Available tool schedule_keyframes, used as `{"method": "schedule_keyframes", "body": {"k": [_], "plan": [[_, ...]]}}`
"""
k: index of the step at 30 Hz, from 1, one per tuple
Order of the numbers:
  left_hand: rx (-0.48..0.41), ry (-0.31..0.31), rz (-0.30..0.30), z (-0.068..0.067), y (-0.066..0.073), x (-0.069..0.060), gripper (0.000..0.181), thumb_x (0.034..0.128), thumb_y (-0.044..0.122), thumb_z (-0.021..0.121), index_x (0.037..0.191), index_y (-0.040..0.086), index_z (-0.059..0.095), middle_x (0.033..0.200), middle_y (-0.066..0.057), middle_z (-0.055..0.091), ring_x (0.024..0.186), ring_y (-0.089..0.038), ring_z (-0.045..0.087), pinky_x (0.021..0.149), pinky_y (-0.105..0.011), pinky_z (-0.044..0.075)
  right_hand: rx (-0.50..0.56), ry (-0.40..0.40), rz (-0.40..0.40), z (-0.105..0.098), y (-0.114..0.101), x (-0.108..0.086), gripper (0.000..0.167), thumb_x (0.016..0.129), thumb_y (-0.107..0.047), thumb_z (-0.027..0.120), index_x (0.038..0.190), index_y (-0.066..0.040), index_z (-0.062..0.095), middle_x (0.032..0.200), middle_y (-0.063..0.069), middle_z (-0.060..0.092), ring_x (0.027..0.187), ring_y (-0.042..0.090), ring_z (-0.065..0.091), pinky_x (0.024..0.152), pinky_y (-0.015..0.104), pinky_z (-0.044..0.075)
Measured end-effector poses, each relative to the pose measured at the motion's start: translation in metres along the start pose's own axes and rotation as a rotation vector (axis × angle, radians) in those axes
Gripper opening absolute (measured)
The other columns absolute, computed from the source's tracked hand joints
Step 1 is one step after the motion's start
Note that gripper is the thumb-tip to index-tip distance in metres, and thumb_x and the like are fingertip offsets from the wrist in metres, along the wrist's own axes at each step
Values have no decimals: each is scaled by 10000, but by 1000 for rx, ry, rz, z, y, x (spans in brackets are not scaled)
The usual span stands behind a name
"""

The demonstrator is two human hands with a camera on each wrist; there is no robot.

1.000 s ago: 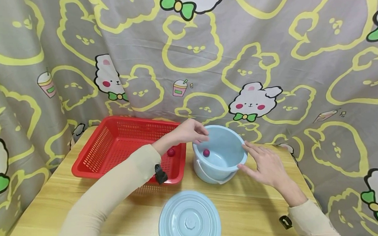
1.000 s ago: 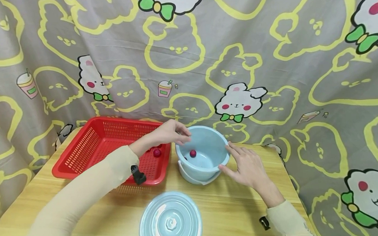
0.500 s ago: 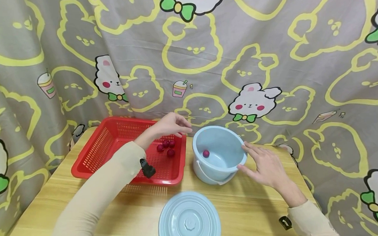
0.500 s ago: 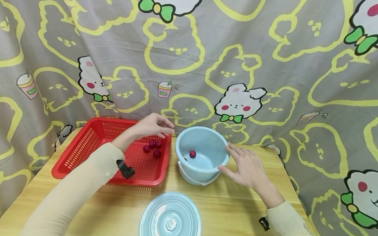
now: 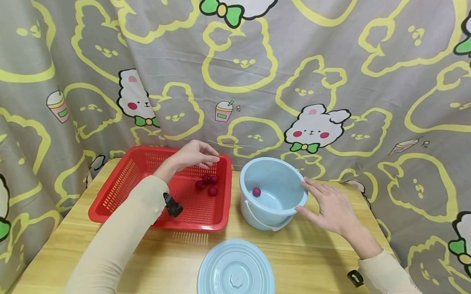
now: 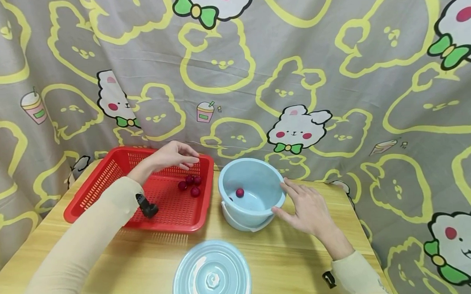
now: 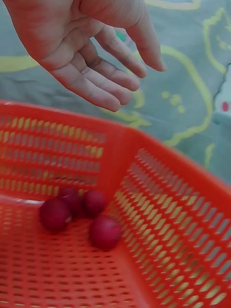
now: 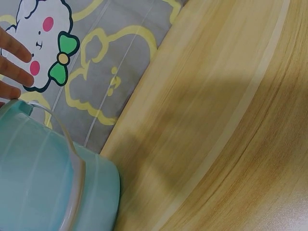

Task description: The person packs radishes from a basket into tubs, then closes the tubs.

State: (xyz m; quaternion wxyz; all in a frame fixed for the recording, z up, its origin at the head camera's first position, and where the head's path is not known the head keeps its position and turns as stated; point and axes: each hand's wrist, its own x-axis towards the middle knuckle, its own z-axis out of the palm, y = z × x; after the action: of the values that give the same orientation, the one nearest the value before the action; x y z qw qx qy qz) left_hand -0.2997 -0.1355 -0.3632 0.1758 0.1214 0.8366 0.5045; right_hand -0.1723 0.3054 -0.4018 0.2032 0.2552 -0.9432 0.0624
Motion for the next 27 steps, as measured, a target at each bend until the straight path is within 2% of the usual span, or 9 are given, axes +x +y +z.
{"method": "schedule_keyframes", "body": {"k": [8,12,17,27], "plan": [[7,33,-67,-14,-31,7,378,1010,225,729,1305,-9,699,1355,-228,701,1219,-411,701,1056,-500,603,-4,-6,2,0,-1,0,732,860,-551,765,1418,-92,651,1461,149,668,1218,440,701,979,619,574],[16,18,-101,-18,-43,7,400,1018,225,718,1328,-25,680,1362,-254,694,1228,-419,698,1049,-481,609,-4,-4,2,0,0,0,731,861,-555,763,1416,-91,652,1463,149,667,1217,437,702,976,618,575],[29,-6,-137,-22,-58,6,414,1025,214,707,1341,-49,665,1383,-255,685,1226,-414,704,1017,-446,627,1,3,0,-1,0,0,729,854,-547,772,1412,-91,656,1462,147,668,1221,433,702,982,616,576],[-6,-13,-210,-22,-78,10,404,1027,171,694,1353,-65,654,1396,-281,670,1268,-447,675,1058,-481,597,3,-2,1,0,0,0,729,861,-552,766,1409,-85,658,1462,153,667,1225,437,699,988,624,572]]}}
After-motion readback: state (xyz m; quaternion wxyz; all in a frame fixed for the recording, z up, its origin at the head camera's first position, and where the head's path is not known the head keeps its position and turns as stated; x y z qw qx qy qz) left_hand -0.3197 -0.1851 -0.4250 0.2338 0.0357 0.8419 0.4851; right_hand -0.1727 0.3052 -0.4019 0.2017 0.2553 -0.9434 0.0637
